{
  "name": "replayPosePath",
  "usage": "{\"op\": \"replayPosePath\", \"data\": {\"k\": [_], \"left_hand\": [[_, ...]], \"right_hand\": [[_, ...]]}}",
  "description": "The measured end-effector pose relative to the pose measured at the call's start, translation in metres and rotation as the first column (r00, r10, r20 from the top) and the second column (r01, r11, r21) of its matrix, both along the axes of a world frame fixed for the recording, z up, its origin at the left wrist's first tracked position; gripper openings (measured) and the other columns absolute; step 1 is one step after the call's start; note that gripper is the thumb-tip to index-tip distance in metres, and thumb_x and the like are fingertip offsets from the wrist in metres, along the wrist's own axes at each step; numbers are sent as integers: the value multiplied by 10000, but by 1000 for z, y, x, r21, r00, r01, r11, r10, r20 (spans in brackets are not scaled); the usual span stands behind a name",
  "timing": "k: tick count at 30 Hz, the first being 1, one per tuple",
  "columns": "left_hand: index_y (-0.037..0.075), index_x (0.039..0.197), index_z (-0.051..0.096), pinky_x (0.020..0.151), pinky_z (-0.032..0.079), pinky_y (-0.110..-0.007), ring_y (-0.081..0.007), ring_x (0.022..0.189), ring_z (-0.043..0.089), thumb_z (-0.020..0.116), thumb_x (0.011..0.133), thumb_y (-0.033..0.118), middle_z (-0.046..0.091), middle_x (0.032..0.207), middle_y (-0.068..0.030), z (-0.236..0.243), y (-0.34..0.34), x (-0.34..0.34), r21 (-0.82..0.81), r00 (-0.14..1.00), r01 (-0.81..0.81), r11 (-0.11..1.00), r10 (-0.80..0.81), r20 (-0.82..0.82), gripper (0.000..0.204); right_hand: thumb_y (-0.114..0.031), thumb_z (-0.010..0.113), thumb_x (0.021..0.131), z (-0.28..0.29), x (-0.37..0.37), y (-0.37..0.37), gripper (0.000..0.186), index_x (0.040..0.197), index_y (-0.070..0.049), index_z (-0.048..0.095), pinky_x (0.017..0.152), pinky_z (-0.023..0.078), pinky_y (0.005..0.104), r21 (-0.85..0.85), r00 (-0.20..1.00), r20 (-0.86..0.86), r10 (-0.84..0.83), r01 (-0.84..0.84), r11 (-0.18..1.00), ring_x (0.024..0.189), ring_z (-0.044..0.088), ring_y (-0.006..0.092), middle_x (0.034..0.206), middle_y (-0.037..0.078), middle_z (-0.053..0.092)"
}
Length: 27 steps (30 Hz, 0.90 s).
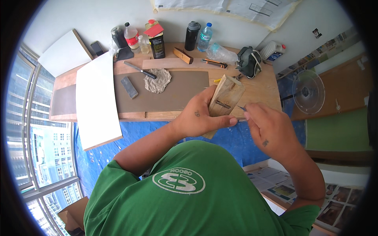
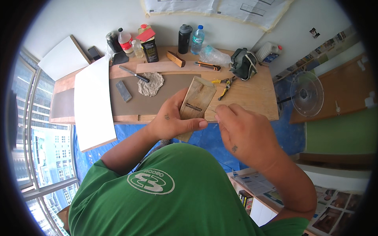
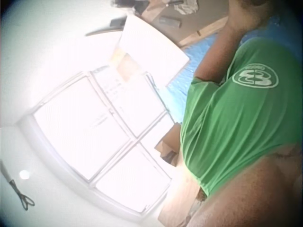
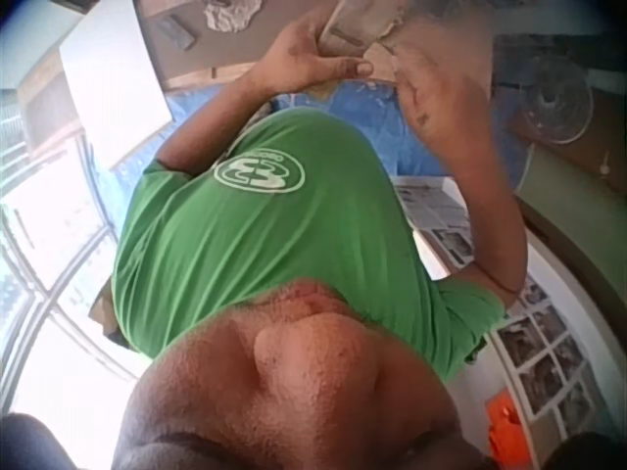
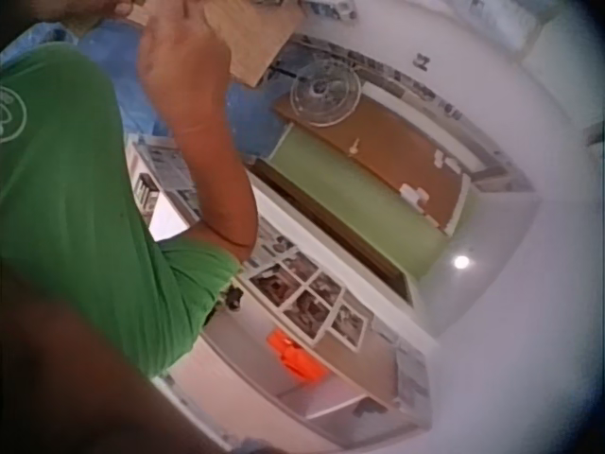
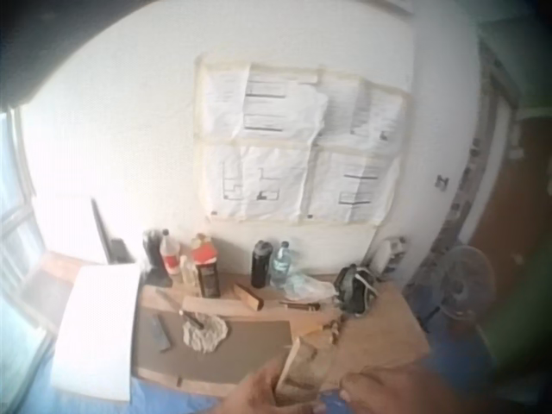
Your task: The person adjusts a wooden hand plane using a utility knife, repeatedly scraping and inspecting the blade area. They also retrieve a small metal file from a cabinet and briefly handle it before returning to the plane.
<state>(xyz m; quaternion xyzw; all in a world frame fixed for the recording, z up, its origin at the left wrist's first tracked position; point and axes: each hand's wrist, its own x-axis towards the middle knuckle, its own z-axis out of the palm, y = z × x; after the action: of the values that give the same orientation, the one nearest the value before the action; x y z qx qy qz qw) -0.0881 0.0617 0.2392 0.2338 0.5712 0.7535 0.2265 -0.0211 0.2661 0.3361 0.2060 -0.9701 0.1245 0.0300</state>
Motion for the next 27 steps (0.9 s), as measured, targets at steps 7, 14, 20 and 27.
{"op": "replayPosePath", "data": {"k": [7,14,20,27], "left_hand": [[-39,1346,568,975,500,-334,-164,1114,617,859,856,225,666,1209,-121,1,6,5,1,999,19,1000,-19,26,628],[-45,1307,592,964,501,-344,-178,1092,631,822,905,308,692,1161,-140,0,10,5,-12,1000,-15,1000,15,-12,582],[-47,1268,606,933,510,-339,-171,1048,643,815,914,319,702,1123,-142,-2,9,7,-33,999,-38,999,37,-26,551],[-46,1254,610,926,513,-340,-161,1032,642,804,925,322,707,1096,-136,-2,9,9,-19,996,-51,999,50,-73,530]], "right_hand": [[-103,663,886,-1,-1,-2,157,1025,-75,594,606,535,441,23,997,-34,73,-73,997,749,683,319,849,88,619],[-60,654,906,2,-4,-3,153,1057,-46,631,627,521,459,32,997,55,46,-48,998,761,671,364,859,130,642],[-120,635,932,2,-5,-5,82,989,-71,605,615,534,457,48,998,17,64,-65,997,739,682,334,839,105,638],[-52,643,905,4,-4,-6,129,1033,-52,627,640,523,469,47,996,74,46,-49,998,766,666,372,860,131,641]]}}
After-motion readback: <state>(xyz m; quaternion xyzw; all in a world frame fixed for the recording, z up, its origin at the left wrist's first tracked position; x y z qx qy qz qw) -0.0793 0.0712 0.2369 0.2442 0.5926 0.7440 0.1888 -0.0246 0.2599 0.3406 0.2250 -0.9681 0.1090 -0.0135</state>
